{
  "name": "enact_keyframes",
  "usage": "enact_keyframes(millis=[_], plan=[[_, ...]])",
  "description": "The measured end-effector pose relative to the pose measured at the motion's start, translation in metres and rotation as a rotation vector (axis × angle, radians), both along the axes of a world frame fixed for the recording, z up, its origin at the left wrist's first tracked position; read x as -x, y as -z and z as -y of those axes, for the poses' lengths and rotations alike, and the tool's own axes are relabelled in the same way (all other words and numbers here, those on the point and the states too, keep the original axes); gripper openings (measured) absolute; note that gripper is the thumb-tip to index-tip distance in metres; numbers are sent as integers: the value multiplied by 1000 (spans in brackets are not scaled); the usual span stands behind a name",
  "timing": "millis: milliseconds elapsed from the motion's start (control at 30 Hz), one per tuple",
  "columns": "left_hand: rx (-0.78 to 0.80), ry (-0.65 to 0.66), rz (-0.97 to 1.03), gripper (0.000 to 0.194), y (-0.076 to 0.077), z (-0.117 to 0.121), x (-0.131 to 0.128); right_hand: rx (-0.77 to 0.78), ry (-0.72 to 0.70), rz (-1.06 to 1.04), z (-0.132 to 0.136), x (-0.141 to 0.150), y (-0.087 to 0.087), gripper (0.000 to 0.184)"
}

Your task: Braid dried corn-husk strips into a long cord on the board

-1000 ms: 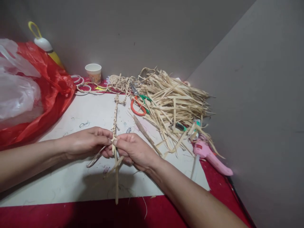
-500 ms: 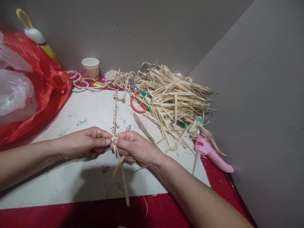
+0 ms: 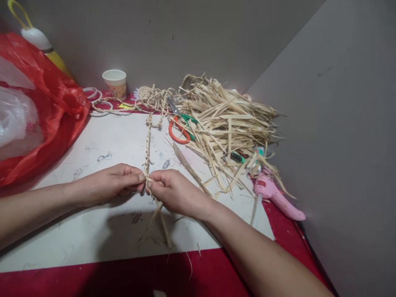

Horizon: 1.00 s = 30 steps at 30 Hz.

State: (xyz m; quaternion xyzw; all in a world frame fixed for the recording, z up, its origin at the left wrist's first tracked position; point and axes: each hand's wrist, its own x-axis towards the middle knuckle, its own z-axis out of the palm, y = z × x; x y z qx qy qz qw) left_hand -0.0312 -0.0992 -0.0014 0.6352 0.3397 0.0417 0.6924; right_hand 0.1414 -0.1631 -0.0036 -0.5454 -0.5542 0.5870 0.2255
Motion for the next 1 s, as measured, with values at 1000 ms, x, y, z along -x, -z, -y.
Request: enact_keyframes(millis=[1000], plan=[[29, -126, 31, 26, 4, 10, -1, -423, -6, 550, 27, 27, -4, 24]])
